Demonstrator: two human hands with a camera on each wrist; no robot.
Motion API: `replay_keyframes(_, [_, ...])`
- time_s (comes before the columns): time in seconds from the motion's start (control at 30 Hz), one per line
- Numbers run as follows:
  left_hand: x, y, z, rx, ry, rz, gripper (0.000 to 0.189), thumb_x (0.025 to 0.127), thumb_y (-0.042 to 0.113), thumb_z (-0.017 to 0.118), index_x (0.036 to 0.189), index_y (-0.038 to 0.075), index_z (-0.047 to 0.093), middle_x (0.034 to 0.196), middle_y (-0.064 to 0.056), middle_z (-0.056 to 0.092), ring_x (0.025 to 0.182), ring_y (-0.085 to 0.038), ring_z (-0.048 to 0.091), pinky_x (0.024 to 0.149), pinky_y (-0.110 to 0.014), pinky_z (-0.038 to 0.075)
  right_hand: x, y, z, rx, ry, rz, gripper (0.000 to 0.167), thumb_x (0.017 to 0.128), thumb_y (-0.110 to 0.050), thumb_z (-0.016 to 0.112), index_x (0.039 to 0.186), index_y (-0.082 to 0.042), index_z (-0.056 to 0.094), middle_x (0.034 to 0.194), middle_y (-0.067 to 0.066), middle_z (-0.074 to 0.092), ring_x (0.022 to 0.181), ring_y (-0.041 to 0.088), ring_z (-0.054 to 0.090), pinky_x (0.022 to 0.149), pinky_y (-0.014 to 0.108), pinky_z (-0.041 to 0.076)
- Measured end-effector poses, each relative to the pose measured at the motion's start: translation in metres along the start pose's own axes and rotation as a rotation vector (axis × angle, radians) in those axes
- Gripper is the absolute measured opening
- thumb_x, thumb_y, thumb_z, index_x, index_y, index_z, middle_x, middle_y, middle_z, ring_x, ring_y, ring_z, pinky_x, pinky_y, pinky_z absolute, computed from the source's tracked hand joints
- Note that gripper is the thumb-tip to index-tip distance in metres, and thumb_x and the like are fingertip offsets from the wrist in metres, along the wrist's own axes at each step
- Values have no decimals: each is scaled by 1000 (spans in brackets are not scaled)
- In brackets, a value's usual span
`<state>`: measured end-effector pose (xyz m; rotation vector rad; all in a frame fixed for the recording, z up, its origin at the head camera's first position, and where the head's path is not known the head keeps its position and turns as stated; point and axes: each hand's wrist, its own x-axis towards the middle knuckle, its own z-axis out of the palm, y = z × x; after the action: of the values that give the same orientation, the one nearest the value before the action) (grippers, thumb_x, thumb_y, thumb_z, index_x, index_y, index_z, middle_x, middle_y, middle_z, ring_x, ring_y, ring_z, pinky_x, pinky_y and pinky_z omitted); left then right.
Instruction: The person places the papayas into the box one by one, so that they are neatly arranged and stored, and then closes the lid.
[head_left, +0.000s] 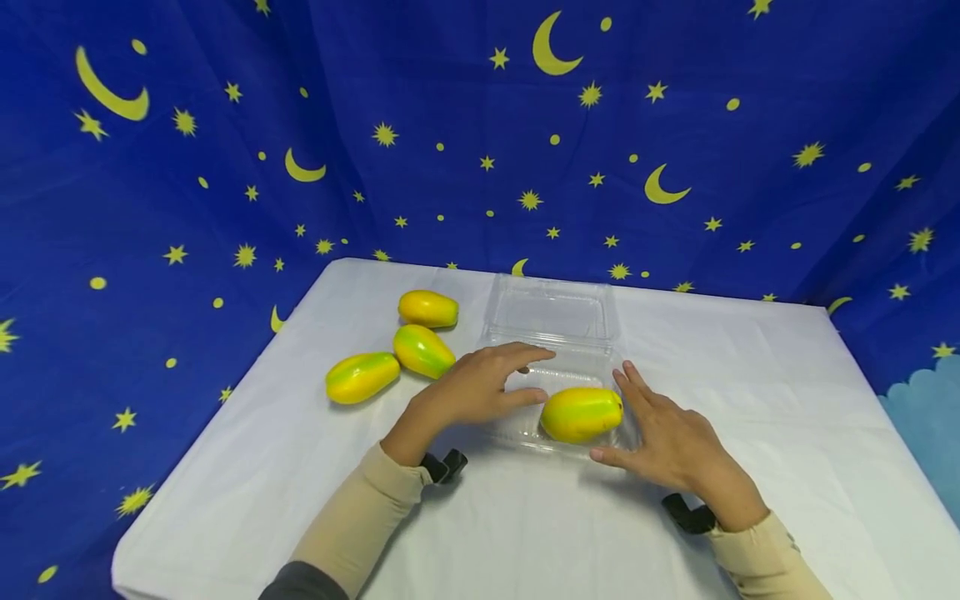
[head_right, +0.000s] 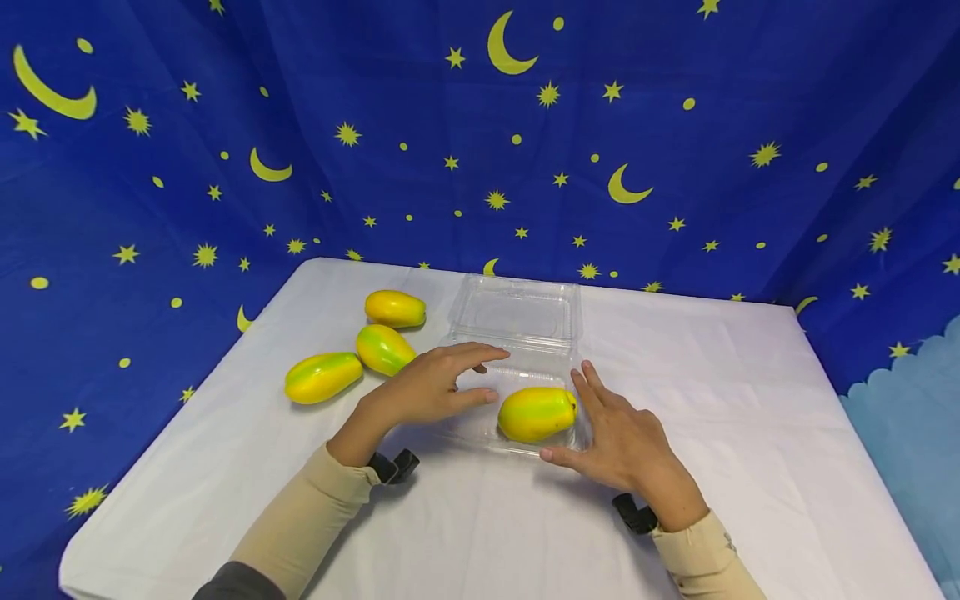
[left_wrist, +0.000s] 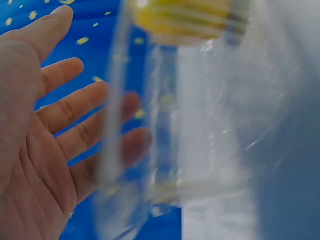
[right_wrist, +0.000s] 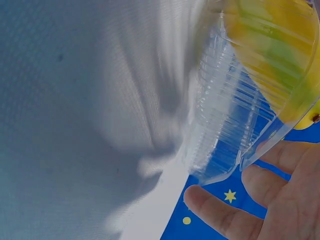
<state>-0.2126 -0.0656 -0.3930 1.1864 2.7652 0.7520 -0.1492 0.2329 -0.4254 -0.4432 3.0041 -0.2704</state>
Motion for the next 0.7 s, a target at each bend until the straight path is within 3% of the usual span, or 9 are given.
replay_keyframes(0.17, [-11, -4, -22, -29, 84, -32, 59, 98, 54, 57, 150, 29, 46, 152, 8, 49, 123, -12, 60, 103, -36, 51, 0, 0, 0, 1, -13, -3, 121, 75, -90, 51, 162, -16, 14, 170, 5, 11, 135, 44, 50, 79, 60, 54])
replay_keyframes(0.37, [-23, -12, -44, -49, 211, -69, 56, 98, 51, 58, 149, 29, 48, 151, 8, 50, 128, -17, 57, 107, -42, 49, 0, 2, -4, -2, -4, 0, 121, 75, -90, 51, 162, -16, 14, 170, 5, 11, 136, 44, 48, 73, 56, 54])
replay_keyframes(0.5, [-36, -19, -49, -75, 325, -85, 52, 97, 45, 64, 144, 27, 53, 147, 8, 54, 127, -17, 57, 106, -43, 49, 0, 0, -3, 11, -7, -11, 121, 75, -91, 49, 162, -15, 14, 170, 6, 11, 136, 45, 48, 73, 56, 54])
replay_keyframes(0.7, [-57, -33, -50, -70, 508, -28, 49, 93, 29, 73, 138, 17, 60, 138, 0, 60, 124, -19, 59, 105, -41, 49, 0, 0, -1, 6, -6, -8, 120, 75, -91, 49, 162, -16, 14, 170, 5, 10, 136, 44, 48, 75, 57, 54])
